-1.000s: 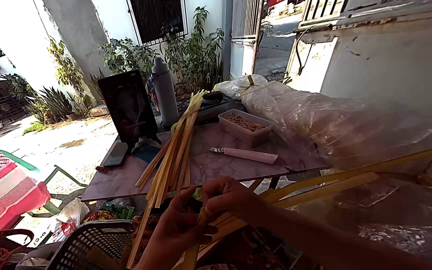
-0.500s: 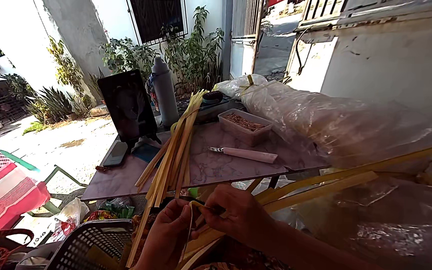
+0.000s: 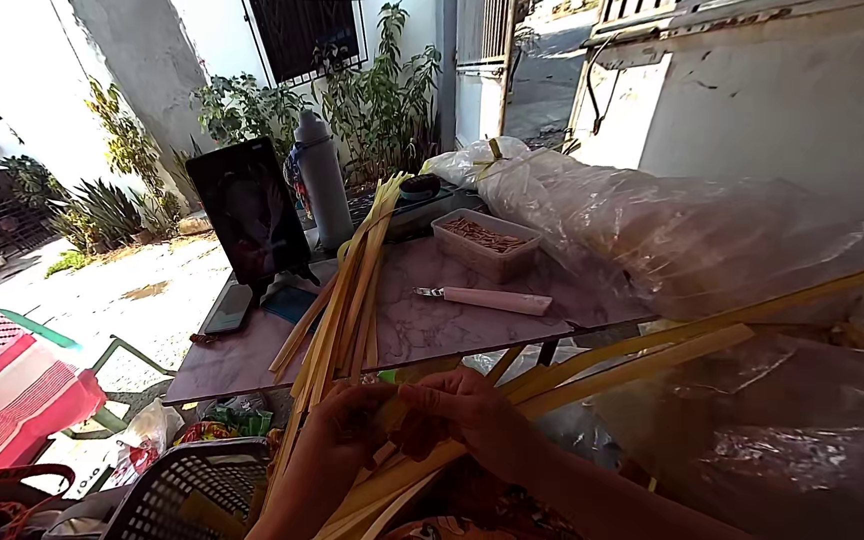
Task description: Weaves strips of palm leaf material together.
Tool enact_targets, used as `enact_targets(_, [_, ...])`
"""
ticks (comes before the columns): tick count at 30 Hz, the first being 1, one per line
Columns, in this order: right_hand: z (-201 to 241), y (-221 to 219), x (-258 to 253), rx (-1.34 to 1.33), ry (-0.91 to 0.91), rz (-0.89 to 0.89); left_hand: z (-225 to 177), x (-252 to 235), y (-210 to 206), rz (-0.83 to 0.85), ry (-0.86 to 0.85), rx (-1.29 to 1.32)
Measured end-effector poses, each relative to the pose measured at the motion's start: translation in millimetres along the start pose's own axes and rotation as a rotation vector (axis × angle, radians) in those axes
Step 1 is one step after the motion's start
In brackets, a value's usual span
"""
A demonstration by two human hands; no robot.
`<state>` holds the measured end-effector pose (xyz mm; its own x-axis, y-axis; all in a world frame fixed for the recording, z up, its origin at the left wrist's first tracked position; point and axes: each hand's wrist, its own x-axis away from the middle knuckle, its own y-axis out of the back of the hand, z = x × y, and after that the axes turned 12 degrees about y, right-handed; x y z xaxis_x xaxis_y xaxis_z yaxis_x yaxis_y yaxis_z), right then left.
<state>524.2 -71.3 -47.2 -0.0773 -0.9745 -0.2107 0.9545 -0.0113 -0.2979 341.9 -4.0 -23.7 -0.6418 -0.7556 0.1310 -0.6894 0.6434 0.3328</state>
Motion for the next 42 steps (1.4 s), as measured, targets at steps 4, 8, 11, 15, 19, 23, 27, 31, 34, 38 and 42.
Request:
enact_targets(4, [0.8,1.1,5.2,-0.158,-0.065,-0.02,0.9,2.1,2.0,0.074,0.042,0.062])
enact_targets(8, [-0.7,-4.0,10.6,-0.606,-0.349,-0.091,10.3,3.2,-9.8,-0.045,-0.122,0.235])
enact_targets(11, [-18.6,-3.3,15.8,-0.912,-0.507,0.118,11.5,2.4,-22.3,-0.115,-0.278,0.28])
enact_targets(15, [-18.4,-4.2,15.0,-0.37,-0.221,0.251,7.3,-0.7,-23.3,-0.193,-0.264,0.152])
enact_targets(19, [-5.5,1.4,10.3,-0.11,0.005,0.135,9.5,-0.4,-21.1,-0.166,-0.214,0.104])
enact_targets(23, [-2.8,2.8,13.3,-0.07,0.044,0.049,7.3,4.3,-9.8,0.062,-0.122,0.13])
enact_targets(27, [-1.3,3.9,14.1,-0.45,-0.225,0.017,11.1,4.5,-16.9,-0.01,-0.181,0.168])
enact_targets(31, [-12.7,-0.2,18.1,-0.544,-0.466,0.216,20.4,-2.2,-35.8,-0.236,-0.347,0.1])
enact_targets(34, [-7.7,1.0,17.8,-0.087,-0.132,0.17,17.2,-2.0,-32.4,-0.199,-0.302,0.041])
enact_targets(38, [0.3,14.5,12.7,-0.014,-0.081,0.123,6.5,4.6,-18.7,0.055,-0.118,0.04])
enact_targets(42, [-4.6,18.0,13.3,-0.412,-0.344,0.1,7.9,6.5,-27.8,-0.01,-0.121,0.095])
